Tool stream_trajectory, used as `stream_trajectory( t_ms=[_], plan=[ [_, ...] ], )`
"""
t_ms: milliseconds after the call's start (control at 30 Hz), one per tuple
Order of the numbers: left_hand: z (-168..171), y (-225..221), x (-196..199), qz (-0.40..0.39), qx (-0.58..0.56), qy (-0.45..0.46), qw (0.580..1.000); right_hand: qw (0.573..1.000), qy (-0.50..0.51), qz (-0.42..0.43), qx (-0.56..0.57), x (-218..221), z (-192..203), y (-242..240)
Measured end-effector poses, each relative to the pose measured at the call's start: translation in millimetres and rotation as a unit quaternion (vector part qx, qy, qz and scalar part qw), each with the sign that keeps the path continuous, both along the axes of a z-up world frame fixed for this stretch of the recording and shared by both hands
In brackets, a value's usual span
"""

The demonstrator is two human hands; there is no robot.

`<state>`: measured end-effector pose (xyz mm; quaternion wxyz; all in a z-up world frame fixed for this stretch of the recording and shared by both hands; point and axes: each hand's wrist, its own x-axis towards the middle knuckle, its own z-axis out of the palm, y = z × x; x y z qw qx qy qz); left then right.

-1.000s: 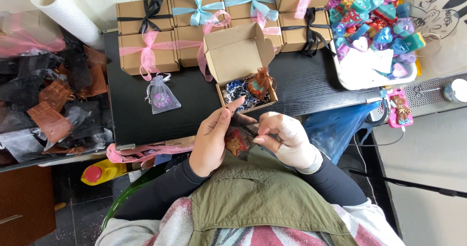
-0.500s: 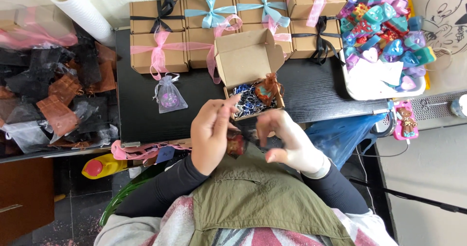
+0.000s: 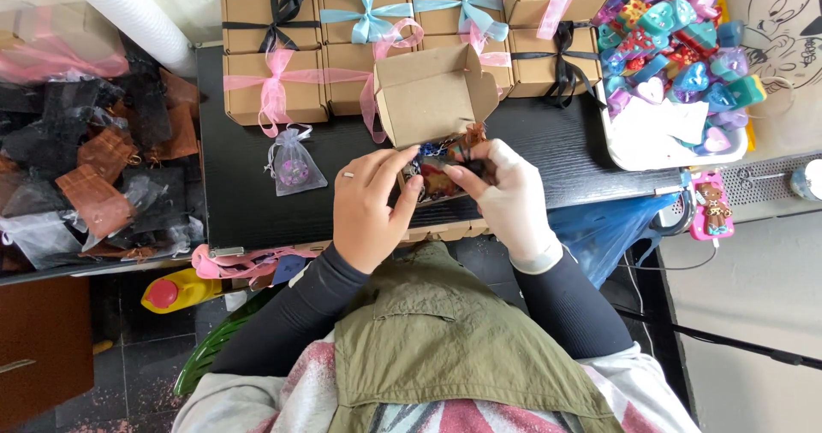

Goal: The person puts shredded paper filler into a cardboard box. They then wipe several small star and circle-shaped items with a white cloth, wrap them in tissue paper or place them in mesh bags, and put them into the box.

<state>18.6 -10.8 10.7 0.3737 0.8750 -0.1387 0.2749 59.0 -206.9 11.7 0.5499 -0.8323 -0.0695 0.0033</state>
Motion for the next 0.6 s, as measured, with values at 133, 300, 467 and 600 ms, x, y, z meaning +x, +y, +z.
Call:
stream_trajectory(
  t_ms=[133,300,467,600],
  plan=[
    [-21,2,-4,0.015,0.01,0.027,0.999,1.0,0.001,0.028,-0.007,3,2,9],
    [-44,-1,-12,0.018,-0.027,0.039,0.999,0.989,0.009,0.002,-0.147,-2,7,21],
    [-45,0,-13,0.014,-0.047,0.042,0.998,0.993,-0.034,-0.003,-0.117,-3,0,20],
    [-40,1,-11,0.005,-0.06,0.053,0.997,0.981,-0.061,0.004,-0.182,3,-3,20]
  ],
)
